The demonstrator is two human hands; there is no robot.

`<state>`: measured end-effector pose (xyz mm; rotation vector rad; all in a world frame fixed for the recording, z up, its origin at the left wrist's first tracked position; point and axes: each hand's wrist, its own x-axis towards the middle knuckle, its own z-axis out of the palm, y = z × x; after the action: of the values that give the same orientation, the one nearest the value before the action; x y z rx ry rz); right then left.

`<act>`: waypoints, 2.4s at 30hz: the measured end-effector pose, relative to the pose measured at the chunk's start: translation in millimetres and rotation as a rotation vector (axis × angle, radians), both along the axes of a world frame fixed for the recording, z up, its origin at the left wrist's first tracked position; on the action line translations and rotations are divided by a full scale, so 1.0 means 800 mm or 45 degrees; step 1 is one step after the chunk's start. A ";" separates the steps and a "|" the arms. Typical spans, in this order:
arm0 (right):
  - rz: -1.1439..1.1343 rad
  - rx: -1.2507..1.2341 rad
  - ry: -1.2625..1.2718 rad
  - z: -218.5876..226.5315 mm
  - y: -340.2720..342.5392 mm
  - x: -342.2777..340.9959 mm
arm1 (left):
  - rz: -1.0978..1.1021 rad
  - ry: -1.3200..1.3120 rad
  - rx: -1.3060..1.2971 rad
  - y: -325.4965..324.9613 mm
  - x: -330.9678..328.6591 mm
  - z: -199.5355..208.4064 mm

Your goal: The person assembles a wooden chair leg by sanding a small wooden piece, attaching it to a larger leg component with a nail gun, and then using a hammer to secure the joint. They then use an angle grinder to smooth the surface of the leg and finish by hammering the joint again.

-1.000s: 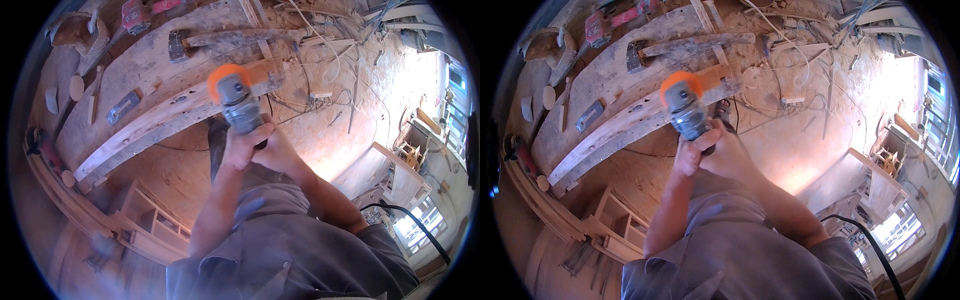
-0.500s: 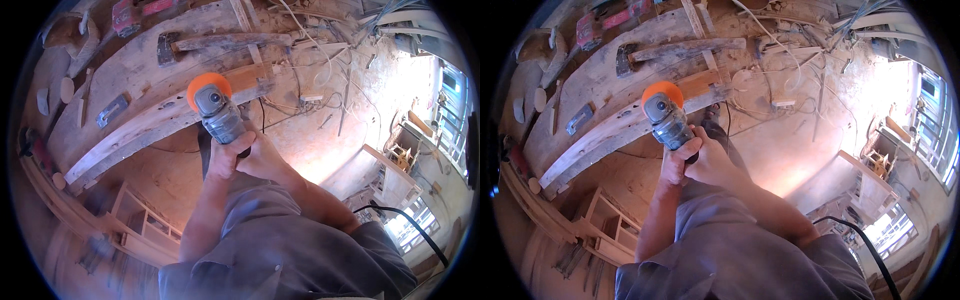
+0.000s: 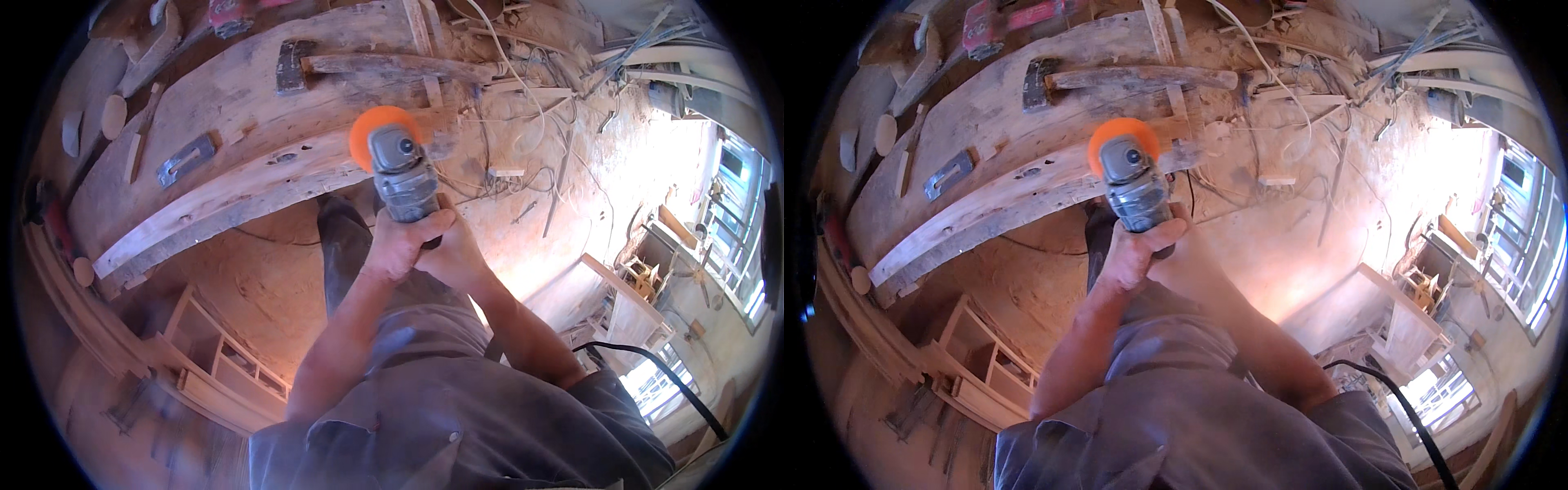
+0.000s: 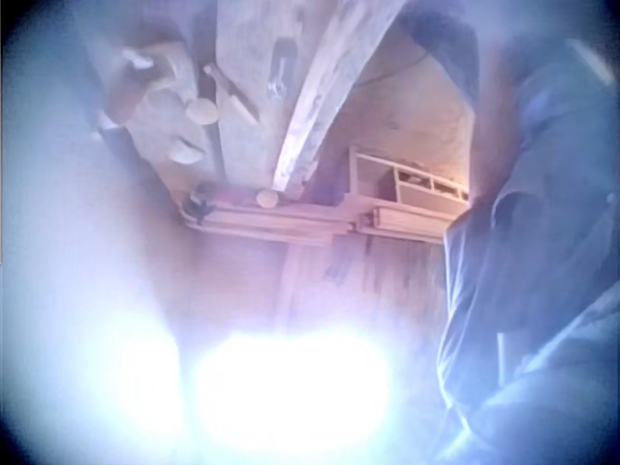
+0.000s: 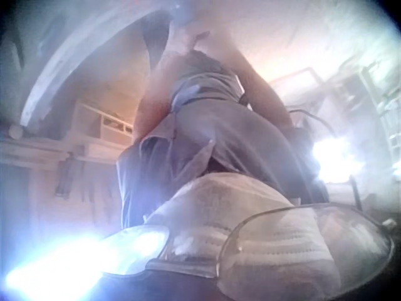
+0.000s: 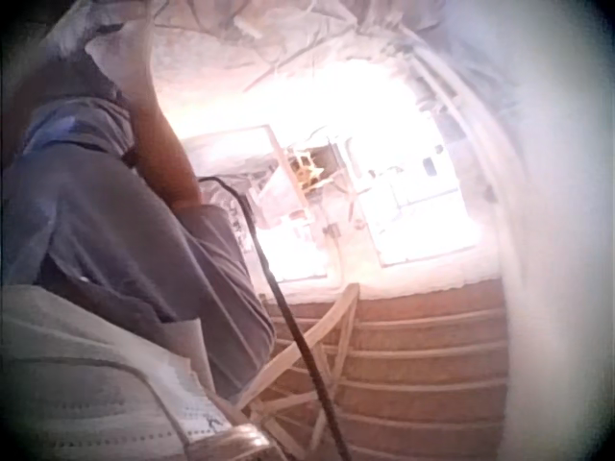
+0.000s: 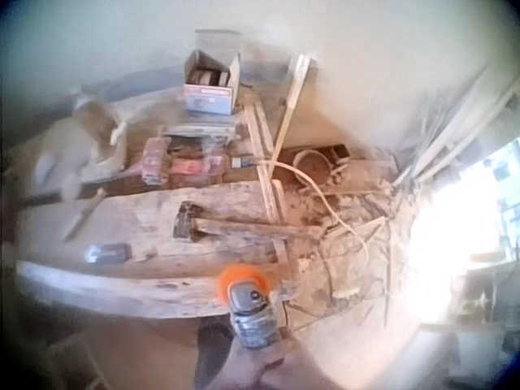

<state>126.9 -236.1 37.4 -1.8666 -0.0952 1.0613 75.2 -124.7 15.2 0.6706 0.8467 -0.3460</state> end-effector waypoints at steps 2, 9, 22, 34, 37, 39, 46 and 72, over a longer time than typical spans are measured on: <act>0.006 0.042 -0.006 0.000 0.005 -0.001 | 0.025 -0.009 0.035 0.003 -0.002 -0.001; -0.131 0.080 -0.188 -0.015 -0.004 -0.013 | 0.071 -0.055 -0.002 -0.004 0.002 -0.006; 0.024 0.099 -0.062 -0.009 0.005 0.000 | 0.054 -0.081 0.137 0.013 0.003 0.001; 0.154 -0.023 -0.022 -0.002 0.011 0.001 | 0.202 0.000 0.049 0.011 -0.007 0.012; 0.068 0.016 0.004 0.010 0.007 0.003 | 0.026 -0.010 0.072 -0.002 -0.010 -0.006; -0.046 0.136 -0.024 0.003 -0.007 0.003 | 0.047 -0.023 0.053 -0.012 0.006 0.009; 0.217 -0.038 -0.024 -0.005 0.009 0.000 | 0.277 -0.056 -0.056 0.005 -0.017 -0.002; -0.022 0.068 -0.084 -0.010 0.010 0.025 | 0.097 -0.116 0.036 0.016 0.032 -0.003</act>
<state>146.9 -228.0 29.6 -1.8511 -0.1447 0.9766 100.9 -112.2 13.0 0.6735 0.7895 -0.2337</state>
